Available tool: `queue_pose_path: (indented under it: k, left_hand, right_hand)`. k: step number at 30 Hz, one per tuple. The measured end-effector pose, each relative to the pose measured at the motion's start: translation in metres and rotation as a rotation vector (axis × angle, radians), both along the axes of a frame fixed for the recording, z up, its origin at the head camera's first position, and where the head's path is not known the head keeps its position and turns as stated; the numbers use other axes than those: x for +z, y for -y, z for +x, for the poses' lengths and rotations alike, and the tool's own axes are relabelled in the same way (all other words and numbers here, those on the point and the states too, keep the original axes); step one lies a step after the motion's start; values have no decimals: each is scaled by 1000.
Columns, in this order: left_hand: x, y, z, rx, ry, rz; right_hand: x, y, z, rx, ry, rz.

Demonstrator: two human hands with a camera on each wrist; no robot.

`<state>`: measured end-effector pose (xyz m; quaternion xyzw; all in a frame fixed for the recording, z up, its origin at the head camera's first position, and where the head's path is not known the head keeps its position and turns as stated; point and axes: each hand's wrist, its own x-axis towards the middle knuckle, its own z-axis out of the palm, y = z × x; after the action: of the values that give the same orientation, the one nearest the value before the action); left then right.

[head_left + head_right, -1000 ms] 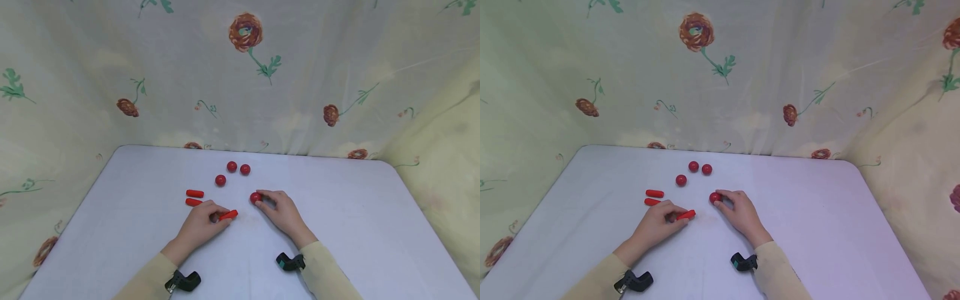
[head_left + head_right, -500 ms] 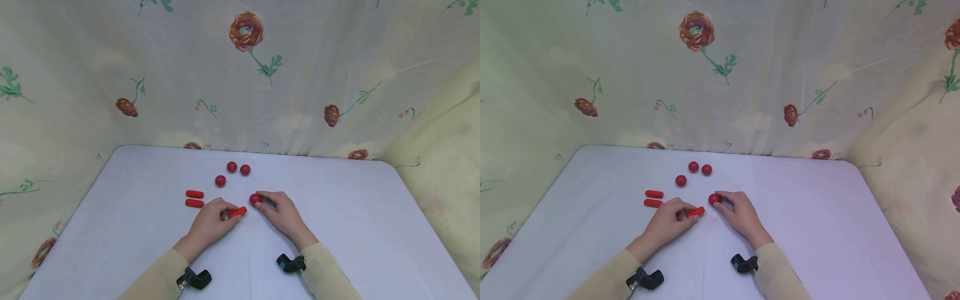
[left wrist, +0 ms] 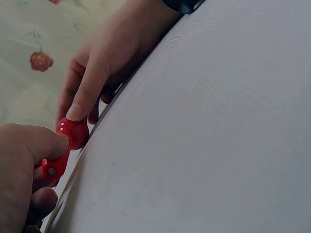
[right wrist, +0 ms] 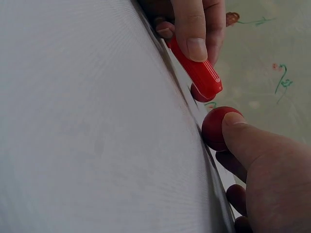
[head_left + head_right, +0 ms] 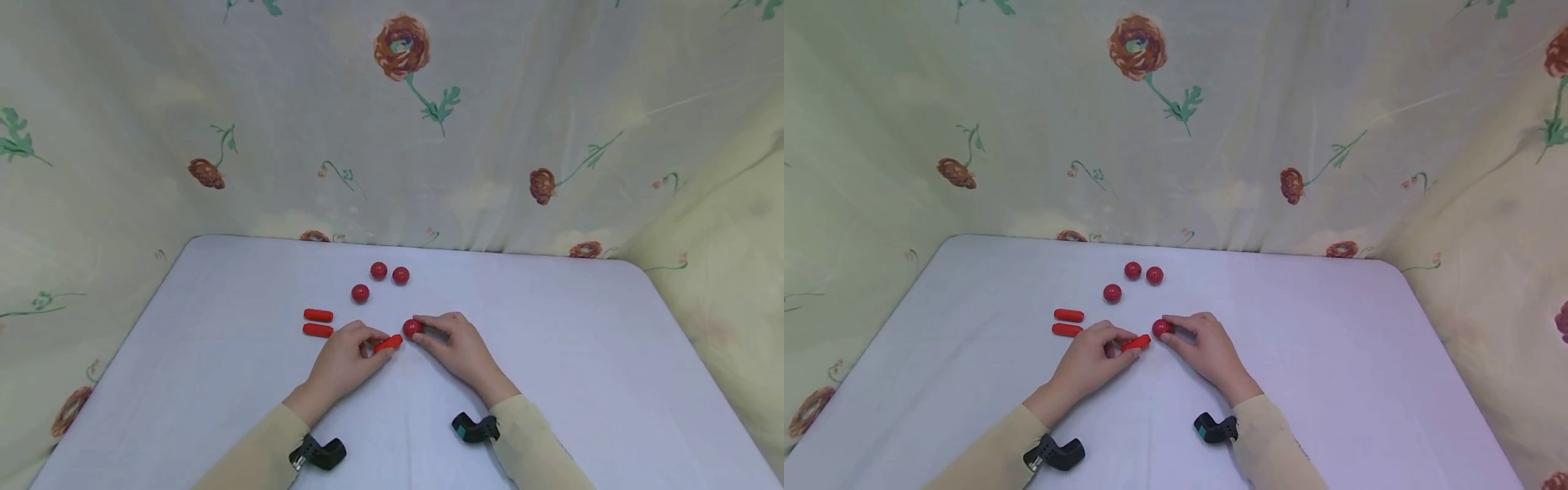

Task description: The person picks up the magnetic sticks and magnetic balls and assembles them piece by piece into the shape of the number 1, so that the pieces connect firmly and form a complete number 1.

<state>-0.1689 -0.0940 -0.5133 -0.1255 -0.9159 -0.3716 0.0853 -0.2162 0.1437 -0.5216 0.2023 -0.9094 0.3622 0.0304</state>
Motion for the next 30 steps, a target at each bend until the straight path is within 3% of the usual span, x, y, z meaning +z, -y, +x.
queue_pose_path:
  k: [11, 20, 30]
  left_hand:
    - [2, -1, 1, -5, 19, 0]
    - [2, 0, 0, -7, -7, -20]
    - [4, -1, 2, -5, 68, -83]
  right_hand:
    - [1, 3, 5, 15, -3, -8]
    - [4, 7, 4, 26, -1, -7]
    - [4, 5, 5, -1, 11, 6]
